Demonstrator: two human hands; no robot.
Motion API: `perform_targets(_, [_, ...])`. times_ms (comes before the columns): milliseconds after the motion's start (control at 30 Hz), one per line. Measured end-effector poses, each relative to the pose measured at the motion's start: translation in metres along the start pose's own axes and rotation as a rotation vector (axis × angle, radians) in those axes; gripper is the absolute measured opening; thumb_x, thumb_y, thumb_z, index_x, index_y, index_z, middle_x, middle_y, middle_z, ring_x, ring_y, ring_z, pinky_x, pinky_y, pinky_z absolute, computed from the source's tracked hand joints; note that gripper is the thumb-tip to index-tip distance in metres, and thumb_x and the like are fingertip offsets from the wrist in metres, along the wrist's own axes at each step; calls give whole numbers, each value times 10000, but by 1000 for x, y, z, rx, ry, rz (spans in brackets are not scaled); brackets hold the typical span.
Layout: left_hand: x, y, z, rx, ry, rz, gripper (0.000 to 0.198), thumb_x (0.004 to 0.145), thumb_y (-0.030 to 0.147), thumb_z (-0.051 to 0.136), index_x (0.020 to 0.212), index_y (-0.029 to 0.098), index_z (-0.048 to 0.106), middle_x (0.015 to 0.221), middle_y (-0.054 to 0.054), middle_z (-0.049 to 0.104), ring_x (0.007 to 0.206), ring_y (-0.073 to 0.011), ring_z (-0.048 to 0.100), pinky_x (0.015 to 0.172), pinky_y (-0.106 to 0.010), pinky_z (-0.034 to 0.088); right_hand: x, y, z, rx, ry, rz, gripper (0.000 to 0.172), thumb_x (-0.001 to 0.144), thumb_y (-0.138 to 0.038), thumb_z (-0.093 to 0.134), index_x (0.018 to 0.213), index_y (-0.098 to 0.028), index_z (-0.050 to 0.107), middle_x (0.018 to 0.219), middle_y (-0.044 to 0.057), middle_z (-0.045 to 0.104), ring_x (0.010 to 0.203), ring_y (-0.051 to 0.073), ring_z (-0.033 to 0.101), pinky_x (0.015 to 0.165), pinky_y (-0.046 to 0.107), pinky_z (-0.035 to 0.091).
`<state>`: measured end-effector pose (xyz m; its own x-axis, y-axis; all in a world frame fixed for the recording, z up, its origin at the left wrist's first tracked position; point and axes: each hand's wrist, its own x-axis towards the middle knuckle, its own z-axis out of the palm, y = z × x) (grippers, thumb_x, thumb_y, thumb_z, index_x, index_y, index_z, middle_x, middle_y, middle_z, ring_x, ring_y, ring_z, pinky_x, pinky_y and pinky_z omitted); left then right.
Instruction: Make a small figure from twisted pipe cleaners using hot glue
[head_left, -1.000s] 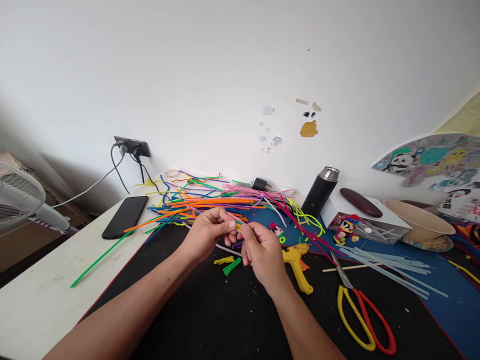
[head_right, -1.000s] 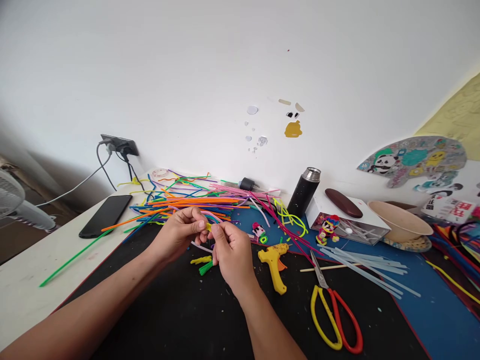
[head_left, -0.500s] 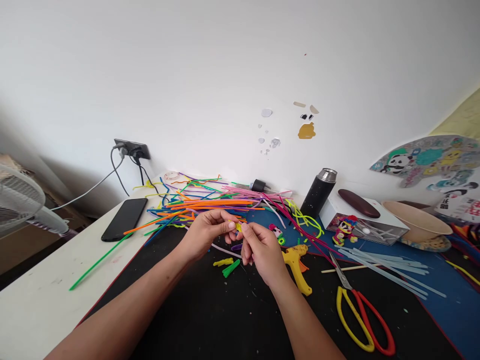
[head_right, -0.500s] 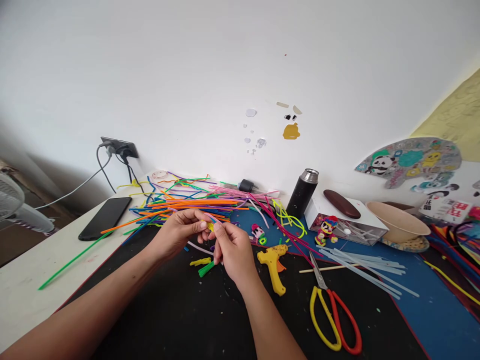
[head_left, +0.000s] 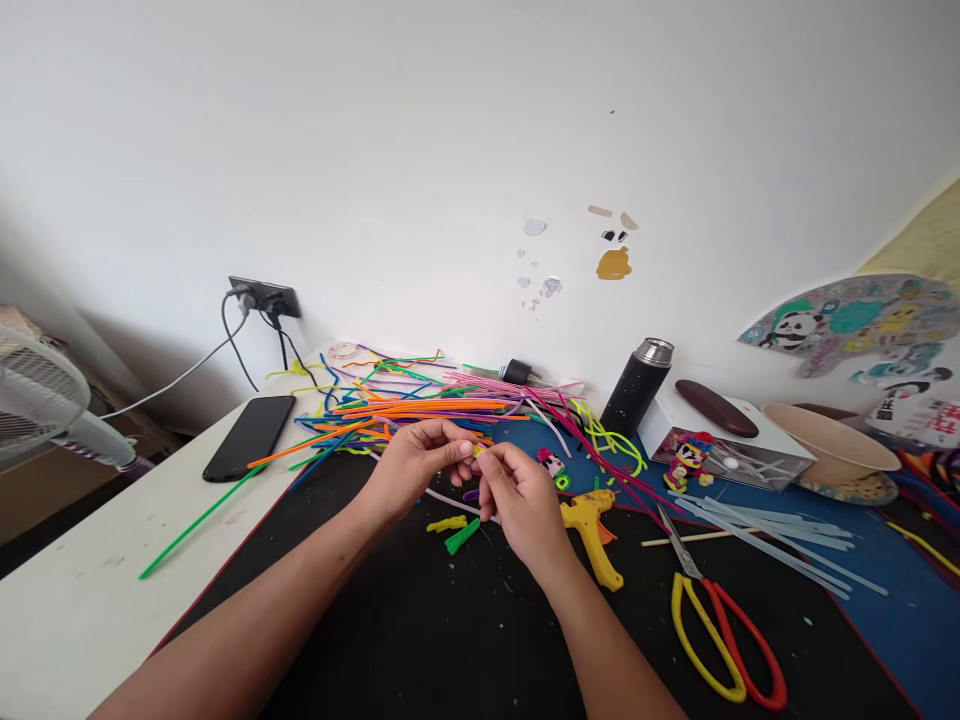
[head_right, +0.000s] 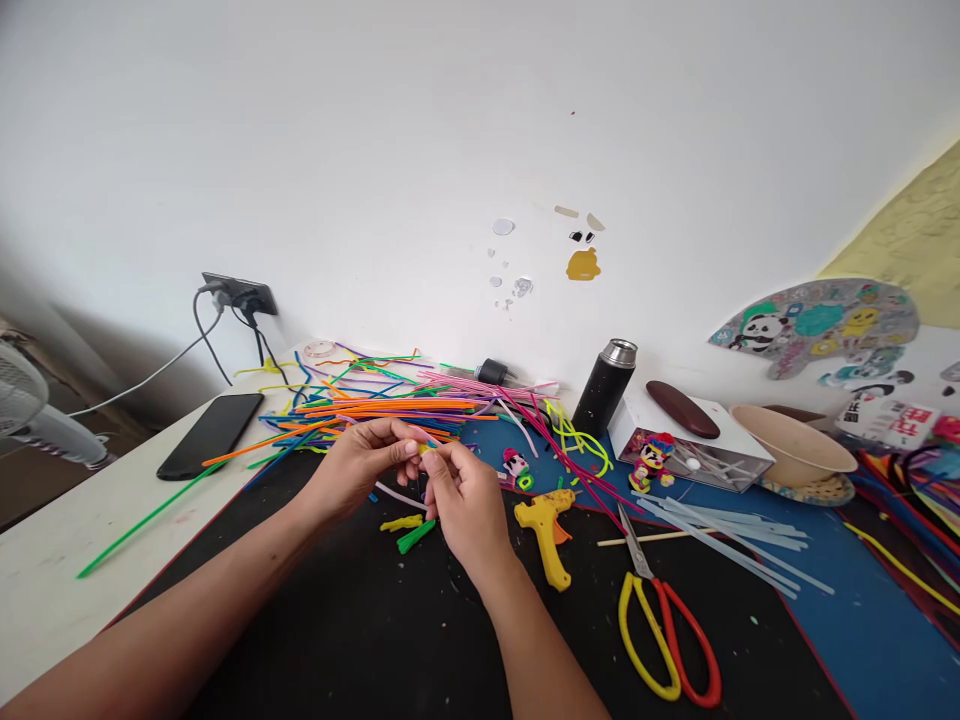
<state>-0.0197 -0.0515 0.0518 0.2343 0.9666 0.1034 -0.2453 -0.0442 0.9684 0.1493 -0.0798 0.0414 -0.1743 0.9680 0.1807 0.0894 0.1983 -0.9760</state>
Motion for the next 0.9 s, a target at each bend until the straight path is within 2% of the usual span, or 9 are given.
perform_targets(300, [0,-2,1,-20,-32,-9,371,707,445,908,764,133,715,655,-31,706,556,-126,630,534,-231,532,-1,2,0,14,28,-17,408,1009,-563,550,798,-218,604,495,-60,497,413,123,503,442,236,368])
perform_targets(700, [-5,0,7,74,9,-11,426,718,500,888,734,141,659,607,-2,675,506,-113,623,512,-221,544,-6,6,6,-177,127,-137,420,1042,-488,486,708,-234,509,428,-71,444,378,117,427,442,247,325])
perform_targets(900, [-2,-6,5,-184,-70,-153,474,671,512,918,702,137,629,559,4,633,433,-88,556,405,-180,440,-6,1,7,-44,84,-84,427,1032,-510,508,708,-232,510,424,-77,446,355,103,413,413,234,305])
